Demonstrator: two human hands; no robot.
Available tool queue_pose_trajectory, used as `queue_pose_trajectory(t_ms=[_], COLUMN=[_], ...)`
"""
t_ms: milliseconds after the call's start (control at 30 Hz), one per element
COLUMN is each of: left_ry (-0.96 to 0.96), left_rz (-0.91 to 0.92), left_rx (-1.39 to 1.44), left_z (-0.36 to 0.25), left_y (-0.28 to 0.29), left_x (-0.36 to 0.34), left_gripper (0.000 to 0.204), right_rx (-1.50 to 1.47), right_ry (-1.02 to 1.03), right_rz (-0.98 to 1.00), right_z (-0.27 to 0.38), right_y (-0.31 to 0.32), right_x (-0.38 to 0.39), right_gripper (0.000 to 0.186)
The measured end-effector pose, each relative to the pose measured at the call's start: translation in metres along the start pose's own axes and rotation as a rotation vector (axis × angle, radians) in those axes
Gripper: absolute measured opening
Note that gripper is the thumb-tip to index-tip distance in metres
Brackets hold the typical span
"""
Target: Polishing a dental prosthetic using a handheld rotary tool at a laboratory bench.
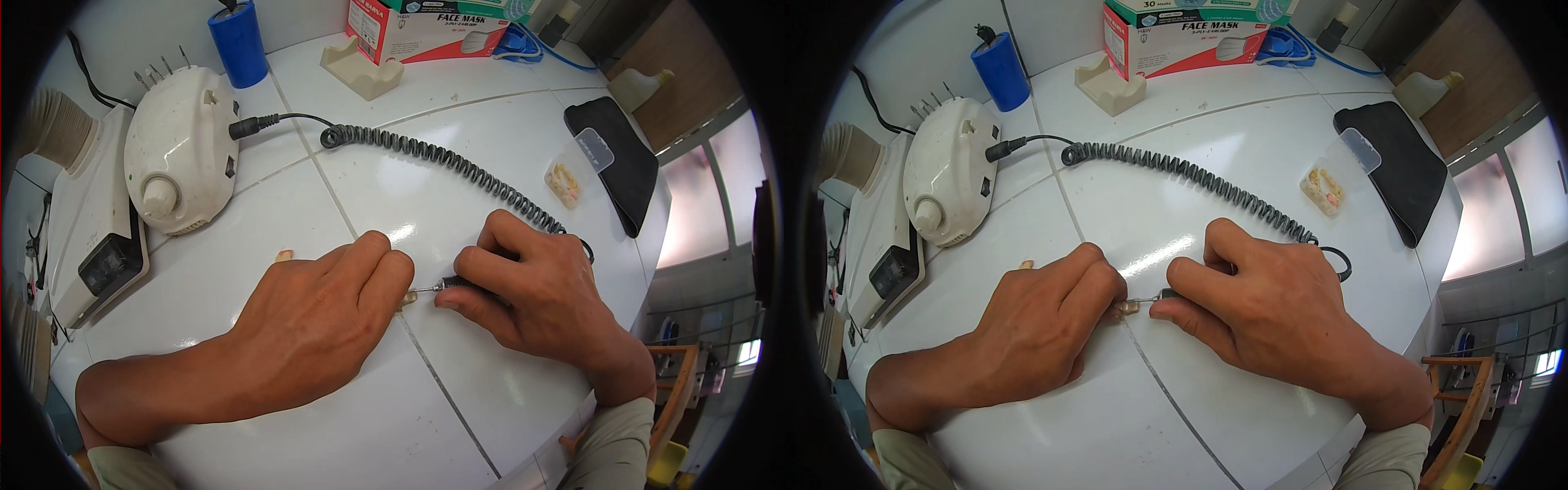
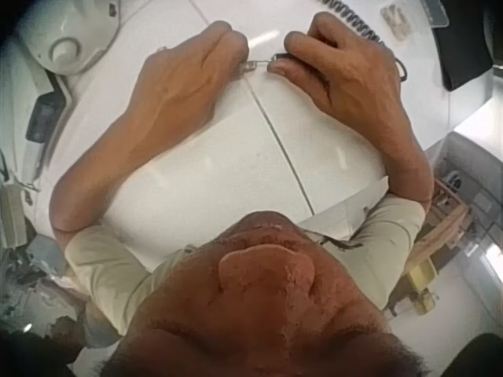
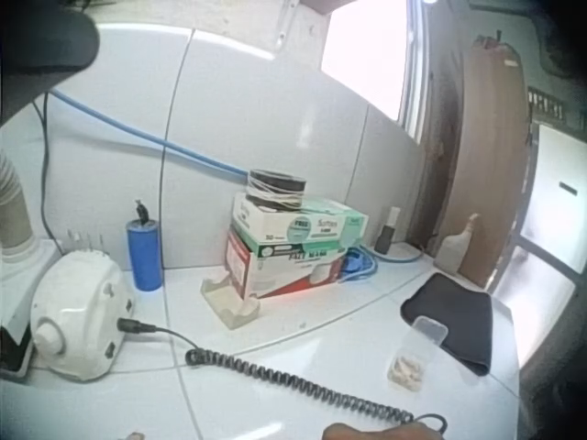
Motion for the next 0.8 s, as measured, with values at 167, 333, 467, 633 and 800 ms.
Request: queue_pose_trajectory(t_ms=[167, 333, 467, 633, 800], left_ry=[0.012, 0.001, -0.012, -0.014, -0.025], left_rz=[0.009, 0.0, -0.03, -0.039, -0.053], left_rx=[0.004, -0.014, 0.006, -0.01, 0.001], left_z=[0.0007, -0.0004, -0.0002, -0.0006, -0.0009], left_y=[-0.0012, -0.0002, -0.0011, -0.0015, -0.0011], left_x=[-0.0002, -0.0002, -0.0004, -0.0009, -0.0009], left_gripper=[0.046, 0.043, 0.04, 0.035, 0.031], right_rx=[-0.016, -0.003, 0.017, 0.015, 0.003], right_ry=[0.015, 0.006, 0.002, -0.011, -0.005], right_rz=[0.007, 0.014, 0.004, 0.02, 0.029], right_z=[-0.0002, -0.0005, 0.0001, -0.0001, 0.0003], right_y=[0.0002, 0.0005, 0.0003, -0.0003, 0.0006], right_x=[-0.0002, 0.0, 0.0001, -0.0001, -0.0002], right_gripper=[0.03, 0.03, 0.03, 0.03, 0.03])
Point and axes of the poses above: each hand's wrist, its own x-axis away from the middle knuckle, its own y-axis out of the back of the hand, z = x × y, the point moved 5 cm from there along -x, towards the middle knuckle, and after that the axes turned 10 degrees about y, right-handed, at the moved point
